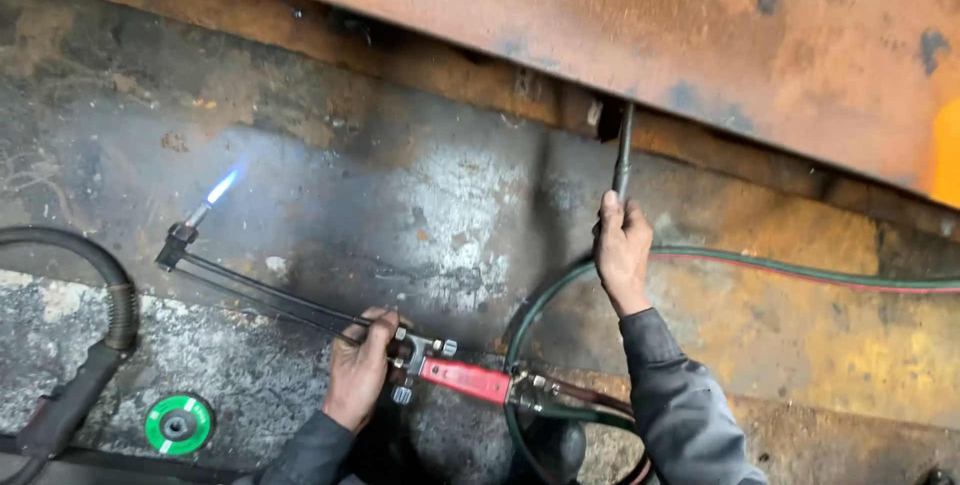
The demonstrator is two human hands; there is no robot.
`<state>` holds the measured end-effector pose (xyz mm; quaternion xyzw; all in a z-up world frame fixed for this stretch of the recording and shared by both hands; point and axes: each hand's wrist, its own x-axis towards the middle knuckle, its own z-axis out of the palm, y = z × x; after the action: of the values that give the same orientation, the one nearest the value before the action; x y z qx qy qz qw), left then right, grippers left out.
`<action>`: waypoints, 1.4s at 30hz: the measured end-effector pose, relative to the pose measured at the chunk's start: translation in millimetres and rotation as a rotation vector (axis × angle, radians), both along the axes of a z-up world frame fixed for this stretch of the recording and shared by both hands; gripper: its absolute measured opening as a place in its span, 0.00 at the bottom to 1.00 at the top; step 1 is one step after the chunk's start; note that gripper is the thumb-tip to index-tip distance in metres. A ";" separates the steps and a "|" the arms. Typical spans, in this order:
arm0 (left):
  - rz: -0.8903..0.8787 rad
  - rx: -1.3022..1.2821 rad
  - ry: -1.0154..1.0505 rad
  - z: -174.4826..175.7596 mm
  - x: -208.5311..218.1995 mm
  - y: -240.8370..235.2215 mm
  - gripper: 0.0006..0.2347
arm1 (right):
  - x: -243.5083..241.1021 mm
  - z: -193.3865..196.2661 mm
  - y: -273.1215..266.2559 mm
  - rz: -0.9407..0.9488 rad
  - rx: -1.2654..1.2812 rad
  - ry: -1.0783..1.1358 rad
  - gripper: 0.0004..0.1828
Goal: The person uses a cutting torch to cut through a large industrial metal plate.
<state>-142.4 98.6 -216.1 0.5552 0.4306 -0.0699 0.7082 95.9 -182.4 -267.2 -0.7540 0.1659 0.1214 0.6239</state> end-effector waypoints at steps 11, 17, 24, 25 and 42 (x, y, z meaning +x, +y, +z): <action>0.027 0.039 -0.019 -1.6 0.1 11.7 0.12 | -19.0 -38.7 -36.2 0.251 -0.709 -0.252 0.31; 0.079 -0.025 -0.005 -20.7 -15.7 12.1 0.11 | -38.4 4.1 -24.6 0.289 -0.638 -0.110 0.28; 0.081 -0.016 0.040 -18.2 -12.6 13.8 0.11 | -19.2 -7.1 -24.0 0.296 -0.712 -0.140 0.29; 0.090 -0.023 0.014 -21.4 -11.5 13.5 0.11 | -10.6 3.6 -19.0 0.351 -0.728 -0.153 0.29; 0.078 0.014 0.058 -5.4 -19.4 10.7 0.11 | 22.6 -11.9 -15.0 0.275 -0.706 -0.145 0.33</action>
<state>-161.8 109.3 -221.5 0.5409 0.4726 -0.0553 0.6936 118.5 -197.4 -279.1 -0.9443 0.0502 0.0859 0.3137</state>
